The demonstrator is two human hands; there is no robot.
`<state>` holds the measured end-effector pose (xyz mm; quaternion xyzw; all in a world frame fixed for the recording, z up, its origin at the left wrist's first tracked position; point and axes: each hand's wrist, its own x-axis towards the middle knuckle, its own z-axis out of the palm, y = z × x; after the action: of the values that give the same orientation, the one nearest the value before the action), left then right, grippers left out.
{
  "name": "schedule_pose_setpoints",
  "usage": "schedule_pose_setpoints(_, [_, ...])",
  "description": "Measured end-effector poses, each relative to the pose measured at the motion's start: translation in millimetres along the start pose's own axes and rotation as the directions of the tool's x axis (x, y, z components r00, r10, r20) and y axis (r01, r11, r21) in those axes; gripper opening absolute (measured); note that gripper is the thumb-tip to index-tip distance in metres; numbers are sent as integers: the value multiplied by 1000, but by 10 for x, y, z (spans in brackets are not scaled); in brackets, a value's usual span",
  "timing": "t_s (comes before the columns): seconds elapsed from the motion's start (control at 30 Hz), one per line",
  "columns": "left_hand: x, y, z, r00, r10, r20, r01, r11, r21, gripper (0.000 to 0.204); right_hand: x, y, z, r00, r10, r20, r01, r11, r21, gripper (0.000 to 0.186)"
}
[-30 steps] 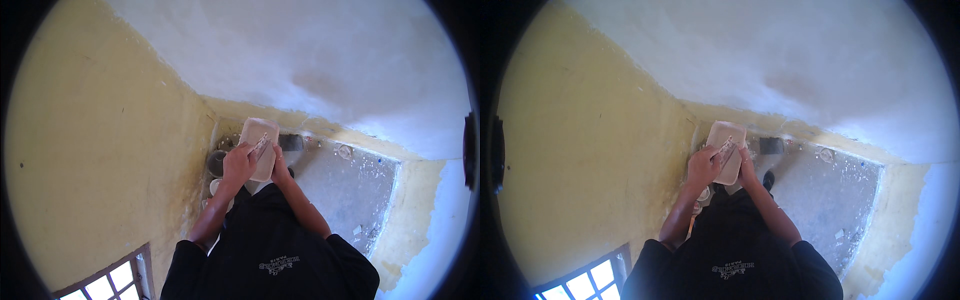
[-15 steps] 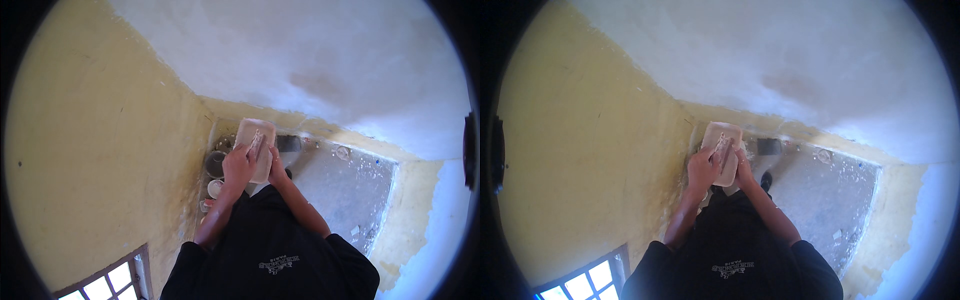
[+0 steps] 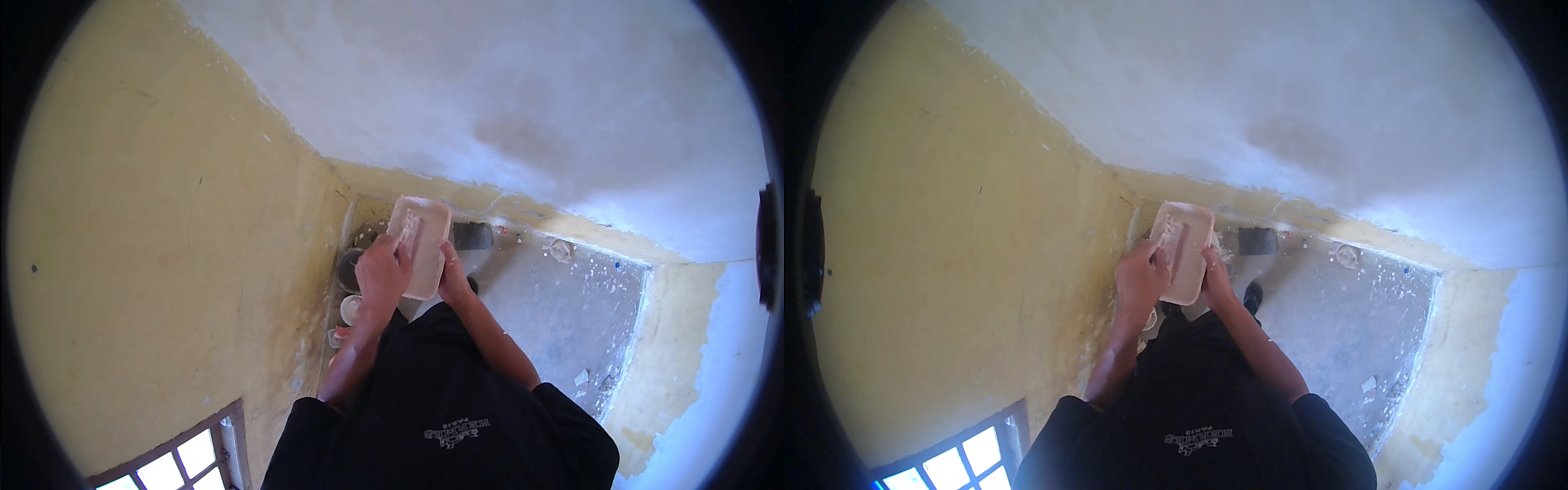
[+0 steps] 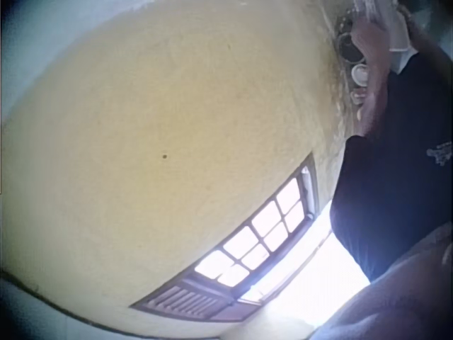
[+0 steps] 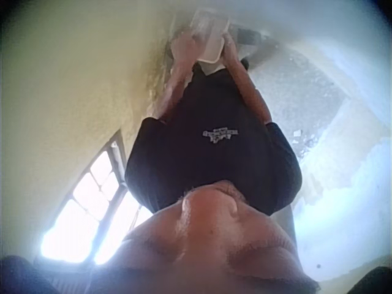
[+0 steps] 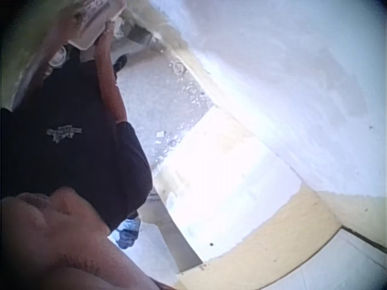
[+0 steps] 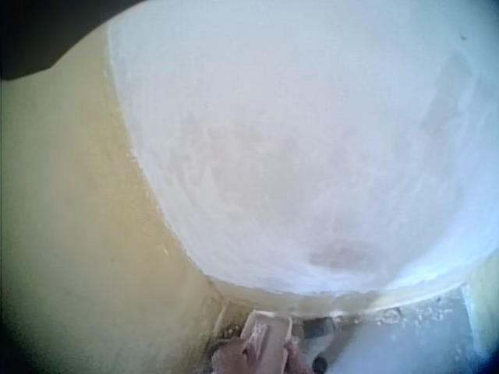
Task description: The person prepares white plaster in a container and then uses a scraper to apply the plaster to the upper corner of a room.
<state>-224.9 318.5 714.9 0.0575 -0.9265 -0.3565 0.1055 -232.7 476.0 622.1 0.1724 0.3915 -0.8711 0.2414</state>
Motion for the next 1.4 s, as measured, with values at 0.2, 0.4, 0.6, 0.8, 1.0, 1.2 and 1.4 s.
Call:
schedule_pose_setpoints(0.2, [32,58,-10,998,-61,-24,63,993,102,13,-57,-58,147,999,-39,-9,39,998,-45,48])
schedule_pose_setpoints(0.4, [79,-48,83,998,-56,-26,56,998,-14,13,-49,-62,132,1000,-29,-4,29,998,-53,46])
schedule_pose_setpoints(0.6, [66,-121,195,997,-65,31,68,987,-145,16,-63,-57,133,1000,22,8,-22,1000,-9,46])
schedule_pose_setpoints(0.8, [26,-112,229,978,-127,166,163,961,-225,18,-46,-50,107,1000,10,10,-10,1000,3,45])
schedule_pose_setpoints(1.0, [26,-163,210,970,-64,235,129,954,-271,19,-53,-66,116,1000,17,-17,-17,1000,-21,50])
schedule_pose_setpoints(1.2, [7,-285,111,959,-130,250,217,909,-357,21,-99,-131,148,1000,-7,-18,7,999,-38,53])
schedule_pose_setpoints(1.4, [4,-142,-71,986,-142,85,161,947,-277,19,-135,-96,133,999,36,6,-36,999,4,54])
